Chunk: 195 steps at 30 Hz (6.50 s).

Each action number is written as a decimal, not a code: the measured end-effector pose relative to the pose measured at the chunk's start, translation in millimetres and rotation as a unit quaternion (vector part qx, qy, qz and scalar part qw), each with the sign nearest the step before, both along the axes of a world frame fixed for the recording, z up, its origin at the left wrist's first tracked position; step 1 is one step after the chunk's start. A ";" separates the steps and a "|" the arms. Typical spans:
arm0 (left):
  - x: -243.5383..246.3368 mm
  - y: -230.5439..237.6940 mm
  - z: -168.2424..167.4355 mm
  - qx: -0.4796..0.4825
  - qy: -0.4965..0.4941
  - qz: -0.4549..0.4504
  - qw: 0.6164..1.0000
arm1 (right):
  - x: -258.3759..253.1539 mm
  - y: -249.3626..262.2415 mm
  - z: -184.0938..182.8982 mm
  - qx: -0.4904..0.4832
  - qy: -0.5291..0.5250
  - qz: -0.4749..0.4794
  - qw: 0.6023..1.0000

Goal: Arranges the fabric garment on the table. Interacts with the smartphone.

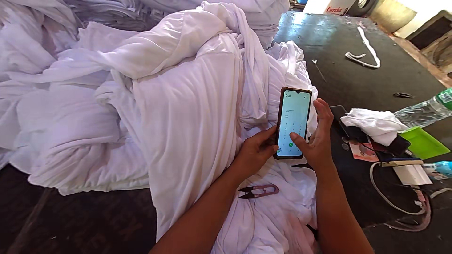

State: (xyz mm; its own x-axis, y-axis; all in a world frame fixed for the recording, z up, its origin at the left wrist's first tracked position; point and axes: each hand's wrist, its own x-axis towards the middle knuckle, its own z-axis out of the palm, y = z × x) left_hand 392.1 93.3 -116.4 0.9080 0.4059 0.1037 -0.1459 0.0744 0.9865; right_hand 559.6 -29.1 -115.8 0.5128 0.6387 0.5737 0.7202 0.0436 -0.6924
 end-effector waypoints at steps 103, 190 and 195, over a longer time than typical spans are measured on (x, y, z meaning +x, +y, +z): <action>1.3 0.2 1.0 -0.002 0.005 0.001 1.000 | 16.8 4.5 -11.4 0.016 0.291 0.009 0.957; 1.8 -0.1 1.6 0.007 0.012 0.002 1.000 | 12.9 7.3 -6.0 0.013 0.308 -0.026 0.951; 2.0 0.1 -1.0 0.006 0.004 0.002 1.000 | 13.9 6.6 -6.4 0.003 0.293 -0.028 0.956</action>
State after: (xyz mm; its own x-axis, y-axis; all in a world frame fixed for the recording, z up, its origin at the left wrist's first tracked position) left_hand 394.1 93.4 -117.4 0.9073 0.4080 0.1014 -0.1384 0.0621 0.9884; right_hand 573.5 -22.5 -122.2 0.7804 0.5988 0.1803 0.2096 0.0212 -0.9776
